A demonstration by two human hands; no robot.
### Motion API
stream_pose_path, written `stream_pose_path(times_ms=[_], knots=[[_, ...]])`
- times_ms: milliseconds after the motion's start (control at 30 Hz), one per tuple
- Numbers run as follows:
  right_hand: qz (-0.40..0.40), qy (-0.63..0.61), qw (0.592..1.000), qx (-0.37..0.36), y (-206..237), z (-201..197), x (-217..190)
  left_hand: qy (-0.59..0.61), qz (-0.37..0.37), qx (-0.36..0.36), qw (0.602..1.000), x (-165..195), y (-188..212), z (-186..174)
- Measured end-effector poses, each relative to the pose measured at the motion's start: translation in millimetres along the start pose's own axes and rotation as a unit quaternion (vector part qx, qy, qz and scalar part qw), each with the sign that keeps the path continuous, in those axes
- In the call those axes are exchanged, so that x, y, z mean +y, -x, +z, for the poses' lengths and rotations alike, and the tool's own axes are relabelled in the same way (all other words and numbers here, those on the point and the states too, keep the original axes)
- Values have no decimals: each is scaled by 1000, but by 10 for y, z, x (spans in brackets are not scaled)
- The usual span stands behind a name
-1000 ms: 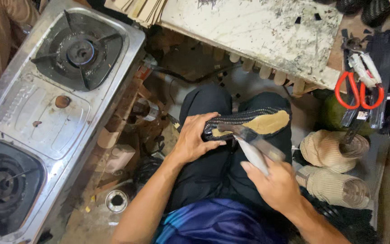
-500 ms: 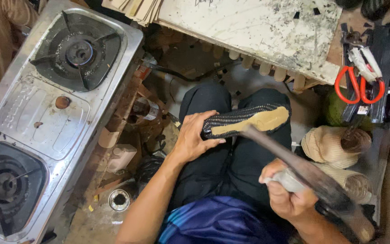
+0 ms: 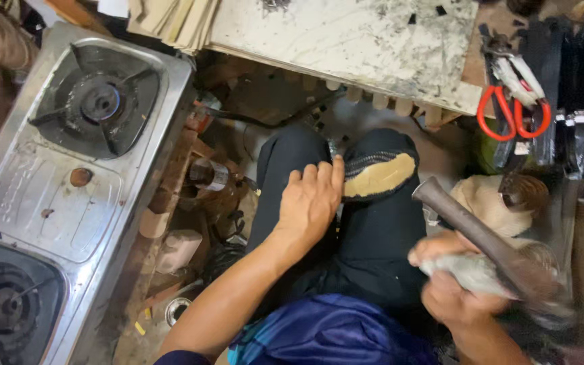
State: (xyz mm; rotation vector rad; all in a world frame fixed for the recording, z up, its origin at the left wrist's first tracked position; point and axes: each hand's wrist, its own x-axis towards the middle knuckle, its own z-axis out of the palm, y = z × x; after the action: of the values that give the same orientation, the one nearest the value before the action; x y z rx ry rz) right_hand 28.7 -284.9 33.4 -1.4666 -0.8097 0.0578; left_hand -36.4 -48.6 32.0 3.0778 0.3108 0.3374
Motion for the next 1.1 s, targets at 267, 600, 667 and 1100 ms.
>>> stream_pose_path(times_ms=[267, 600, 667, 1100], knots=[[111, 235, 961, -93, -65, -227, -15, -38, 12, 50, 998, 122, 57, 207], [269, 329, 897, -120, -292, -347, -4, -19, 6, 55, 998, 166, 7, 209], [227, 236, 943, -53, -231, -419, -135, -24, 9, 58, 998, 171, 33, 215], [392, 153, 907, 24, 120, -590, 265, 85, -6, 31, 996, 67, 19, 81]])
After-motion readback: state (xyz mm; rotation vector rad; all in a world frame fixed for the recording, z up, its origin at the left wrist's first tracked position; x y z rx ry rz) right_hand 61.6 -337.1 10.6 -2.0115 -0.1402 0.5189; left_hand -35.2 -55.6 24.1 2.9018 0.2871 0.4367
